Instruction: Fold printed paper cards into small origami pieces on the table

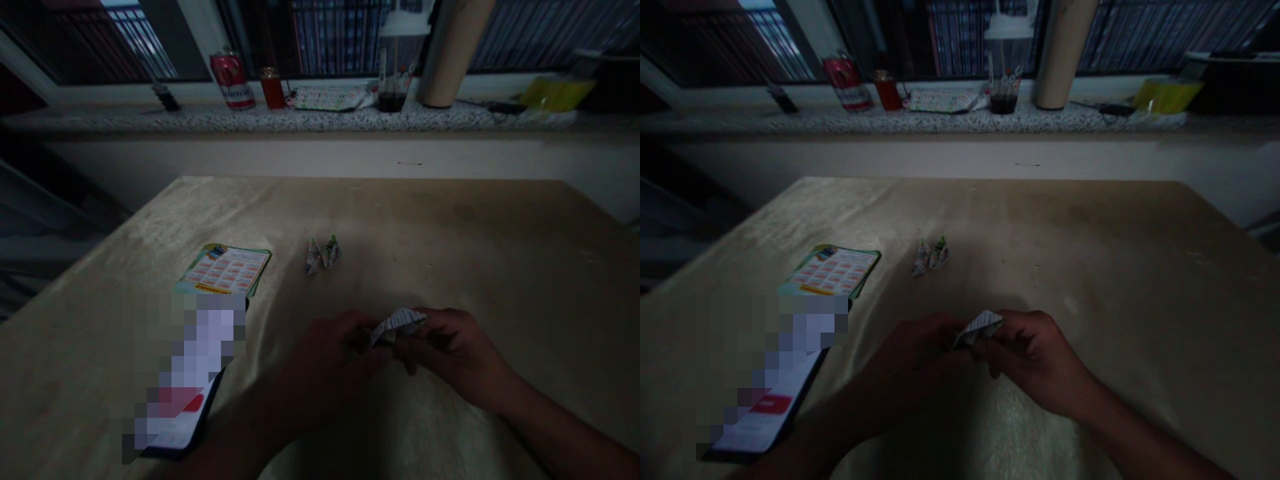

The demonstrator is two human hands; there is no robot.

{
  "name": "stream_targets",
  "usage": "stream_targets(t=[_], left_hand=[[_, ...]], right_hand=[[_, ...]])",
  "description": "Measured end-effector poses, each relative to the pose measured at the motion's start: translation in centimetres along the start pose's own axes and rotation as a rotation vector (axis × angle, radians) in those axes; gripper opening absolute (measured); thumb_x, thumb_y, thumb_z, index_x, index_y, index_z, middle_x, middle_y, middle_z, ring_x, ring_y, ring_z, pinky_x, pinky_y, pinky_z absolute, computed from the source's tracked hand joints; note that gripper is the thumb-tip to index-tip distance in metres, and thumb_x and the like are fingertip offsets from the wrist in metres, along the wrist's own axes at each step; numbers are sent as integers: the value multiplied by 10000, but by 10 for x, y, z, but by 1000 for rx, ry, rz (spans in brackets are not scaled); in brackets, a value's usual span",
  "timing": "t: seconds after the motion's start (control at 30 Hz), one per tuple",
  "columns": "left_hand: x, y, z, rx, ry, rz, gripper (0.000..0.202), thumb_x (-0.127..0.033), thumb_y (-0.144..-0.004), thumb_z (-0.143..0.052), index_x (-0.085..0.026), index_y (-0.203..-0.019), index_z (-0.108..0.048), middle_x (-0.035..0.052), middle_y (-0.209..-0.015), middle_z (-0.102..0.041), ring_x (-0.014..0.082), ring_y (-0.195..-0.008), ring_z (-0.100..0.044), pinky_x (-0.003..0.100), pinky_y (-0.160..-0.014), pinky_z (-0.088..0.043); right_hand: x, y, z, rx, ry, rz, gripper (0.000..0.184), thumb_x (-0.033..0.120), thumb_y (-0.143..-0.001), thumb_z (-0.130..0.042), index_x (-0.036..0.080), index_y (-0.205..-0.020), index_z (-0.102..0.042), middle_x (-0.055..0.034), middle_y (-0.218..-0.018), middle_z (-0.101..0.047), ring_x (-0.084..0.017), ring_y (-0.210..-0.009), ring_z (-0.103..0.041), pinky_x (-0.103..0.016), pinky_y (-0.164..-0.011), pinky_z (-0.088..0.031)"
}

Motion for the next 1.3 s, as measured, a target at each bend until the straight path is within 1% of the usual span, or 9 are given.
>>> stream_targets(t=[0.1, 0.27, 0.43, 0.63, 0.77, 0.93, 1.1, 1.2, 1.3], left_hand=[[-2, -1, -2, 31, -45, -29, 205, -315, -966, -579, -188, -1016, -733, 22, -902, -767, 181, -829, -699, 266, -722, -493], [0, -5, -12, -118, -262, -112, 213, -227, -940, -523, -171, -1008, -717, 35, -880, -744, 169, -746, -647, 270, -674, -434], [7, -11, -20, -177, -334, -11, 225, -223, -900, -502, -167, -813, -701, 18, -690, -677, 154, -611, -581, 267, -586, -370], [5, -10, -18, -223, -310, 97, 227, -287, -883, -531, -175, -828, -721, 40, -756, -721, 188, -676, -626, 278, -604, -412], [9, -12, -17, -228, -37, 94, 135, -245, -826, -603, -162, -833, -708, 31, -778, -735, 175, -697, -651, 263, -627, -453], [20, -22, -19, -29, 685, 58, 180, -251, -752, -693, -162, -900, -742, 30, -867, -759, 184, -819, -685, 280, -767, -494], [15, -24, -17, -12, 854, 3, 178, -279, -817, -608, -193, -792, -762, 27, -849, -762, 225, -930, -691, 352, -892, -504], [15, -21, -15, -84, 905, 35, 165, -273, -840, -634, -173, -843, -764, 43, -875, -760, 218, -915, -694, 350, -881, -513], [17, -20, -15, -110, 925, 99, 130, -238, -826, -666, -154, -848, -763, 49, -879, -756, 185, -867, -689, 296, -831, -508]], right_hand=[[-1, 0, -3, -68, 226, 52, 344, 311, -967, -591, 167, -659, -642, -7, -594, -624, -110, -530, -546, -223, -482, -420], [-2, -1, -11, -123, 586, 123, 275, 226, -914, -557, 170, -649, -603, 42, -512, -532, -74, -424, -446, -214, -432, -312], [-1, -3, -15, -164, 722, 143, 239, 198, -828, -569, 174, -591, -549, 48, -472, -514, -71, -401, -462, -200, -432, -306], [-3, -3, -13, -180, 726, 60, 228, 217, -804, -559, 168, -583, -587, 34, -468, -538, -82, -406, -470, -207, -433, -307], [-5, -4, -12, -174, 632, 33, 229, 221, -817, -564, 171, -596, -595, 33, -494, -552, -89, -435, -485, -213, -450, -335], [-6, -5, -11, -228, 496, 35, 236, 242, -843, -592, 194, -615, -551, 43, -516, -532, -95, -458, -488, -206, -430, -367], [0, -1, -9, -436, 507, 292, 72, 184, -852, -676, 202, -883, -614, -4, -738, -710, -138, -636, -685, -232, -581, -565], [3, 2, -8, -358, 603, 509, 220, 121, -865, -700, 194, -1071, -669, -56, -936, -771, -159, -798, -751, -256, -719, -617], [2, 2, -7, -277, 616, 601, 285, 106, -881, -716, 194, -1150, -682, -83, -1035, -767, -163, -875, -757, -254, -770, -628]])
Point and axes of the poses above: each hand's wrist, its own y-axis away from the middle knuckle, its own z-axis out of the back of the hand, x = y × z, the point moved 1 cm from there along -y, towards the middle knuckle
